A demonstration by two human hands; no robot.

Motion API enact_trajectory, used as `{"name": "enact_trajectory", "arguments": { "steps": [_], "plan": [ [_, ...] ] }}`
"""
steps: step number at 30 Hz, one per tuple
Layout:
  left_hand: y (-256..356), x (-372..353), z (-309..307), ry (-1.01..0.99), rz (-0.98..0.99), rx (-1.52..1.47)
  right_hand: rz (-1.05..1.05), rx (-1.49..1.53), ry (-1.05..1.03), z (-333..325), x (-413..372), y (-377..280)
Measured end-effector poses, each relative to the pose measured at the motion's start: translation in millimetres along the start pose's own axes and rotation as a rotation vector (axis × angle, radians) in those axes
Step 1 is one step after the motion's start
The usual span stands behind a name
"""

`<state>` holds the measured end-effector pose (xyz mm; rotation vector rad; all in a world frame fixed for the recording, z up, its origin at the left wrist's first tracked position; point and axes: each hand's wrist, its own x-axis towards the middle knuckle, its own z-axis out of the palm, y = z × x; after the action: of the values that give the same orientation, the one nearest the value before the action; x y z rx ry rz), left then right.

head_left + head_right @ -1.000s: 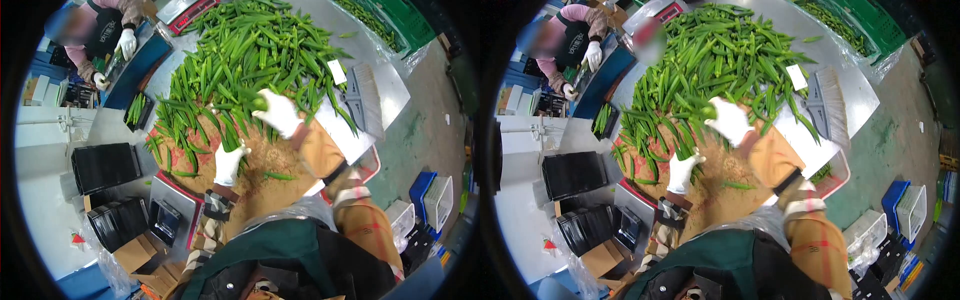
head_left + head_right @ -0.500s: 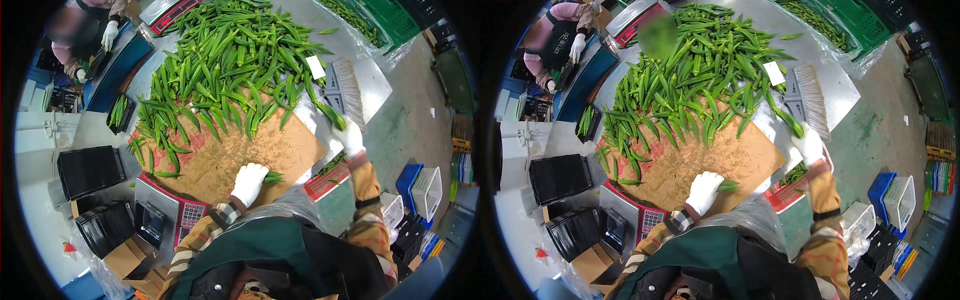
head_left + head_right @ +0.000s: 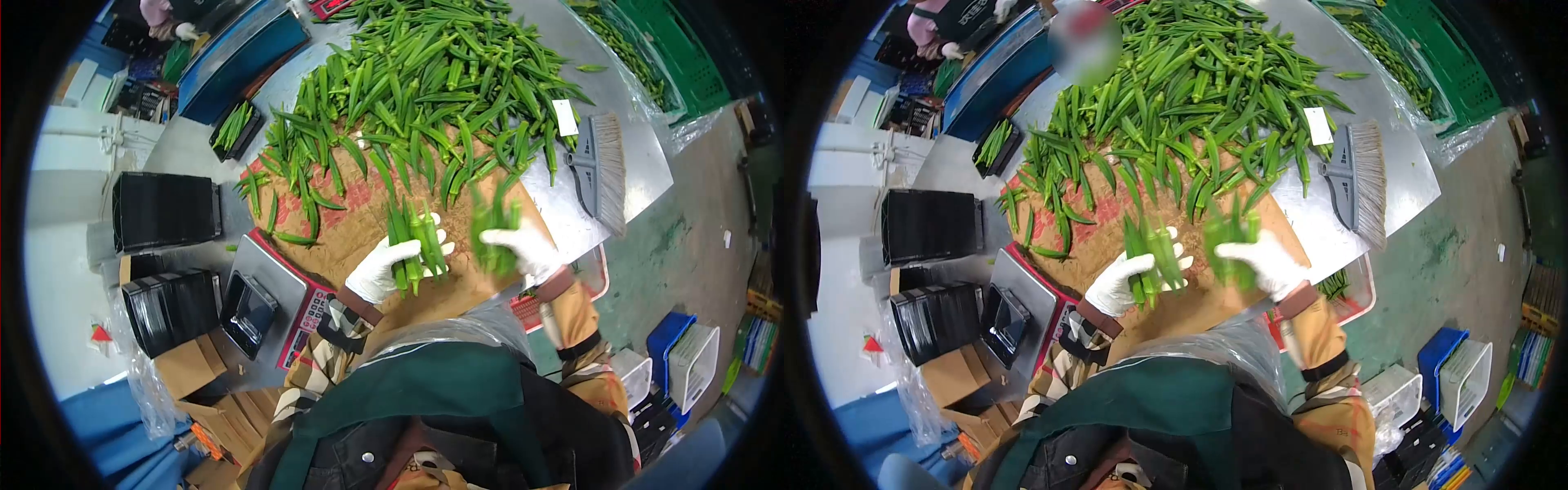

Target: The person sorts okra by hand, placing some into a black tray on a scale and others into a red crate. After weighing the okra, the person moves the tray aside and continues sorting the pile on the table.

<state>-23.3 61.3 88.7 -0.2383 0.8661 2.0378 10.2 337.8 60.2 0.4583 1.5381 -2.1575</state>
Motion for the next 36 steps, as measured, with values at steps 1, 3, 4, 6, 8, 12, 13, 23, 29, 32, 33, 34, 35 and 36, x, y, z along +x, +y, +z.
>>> {"name": "enact_trajectory", "arguments": {
  "steps": [1, 3, 4, 6, 8, 12, 13, 23, 29, 32, 33, 34, 35, 36],
  "plan": [
    [-3.8, -3.5, -5.6, 0.02, -0.008, -0.041, 0.132, 0.161, -0.074, 20.1, -1.8, 6.6],
    [-12.7, -10.3, -21.7, 0.059, -0.023, -0.121, 0.23, 0.407, -0.185, 48.0, 3.5, 33.5],
    [-12.9, -14.7, -21.0, 0.033, -0.006, -0.177, 0.196, 0.492, -0.225, 55.1, 9.7, 51.8],
    [-11.3, -22.9, -18.7, -0.018, 0.031, -0.292, 0.231, 0.606, -0.252, 64.6, 5.3, 54.5],
    [-14.0, -32.4, -25.6, -0.043, 0.005, -0.411, 0.284, 0.698, -0.27, 69.2, 5.8, 61.8],
    [-17.0, -47.2, -31.4, -0.028, 0.049, -0.343, 0.316, 0.748, -0.272, 79.5, 2.9, 59.7],
    [-17.6, -49.1, -32.6, -0.034, 0.063, -0.32, 0.318, 0.749, -0.266, 81.7, 3.6, 60.3],
    [-24.1, -76.8, -49.0, 0.141, 0.317, 0.24, 0.235, 0.536, -0.311, 123.7, -1.1, 56.8],
    [-19.3, -101.7, -35.3, 0.281, 0.433, 0.34, 0.166, 0.527, -0.317, 160.1, -7.2, 51.5],
    [-20.7, -105.8, -49.0, 0.285, 0.412, 0.339, 0.127, 0.446, -0.283, 168.8, -7.5, 54.4],
    [-22.0, -106.0, -53.6, 0.285, 0.393, 0.341, 0.088, 0.338, -0.223, 171.8, -7.4, 57.7],
    [-25.1, -105.3, -55.3, 0.295, 0.411, 0.328, 0.049, 0.23, -0.161, 174.8, -6.6, 63.0],
    [-29.3, -103.2, -54.4, 0.303, 0.428, 0.315, 0.01, 0.122, -0.097, 175.4, -5.6, 67.8],
    [-33.8, -100.7, -53.1, 0.309, 0.444, 0.302, -0.034, 0.054, -0.077, 173.4, -4.1, 72.8]
  ]
}}
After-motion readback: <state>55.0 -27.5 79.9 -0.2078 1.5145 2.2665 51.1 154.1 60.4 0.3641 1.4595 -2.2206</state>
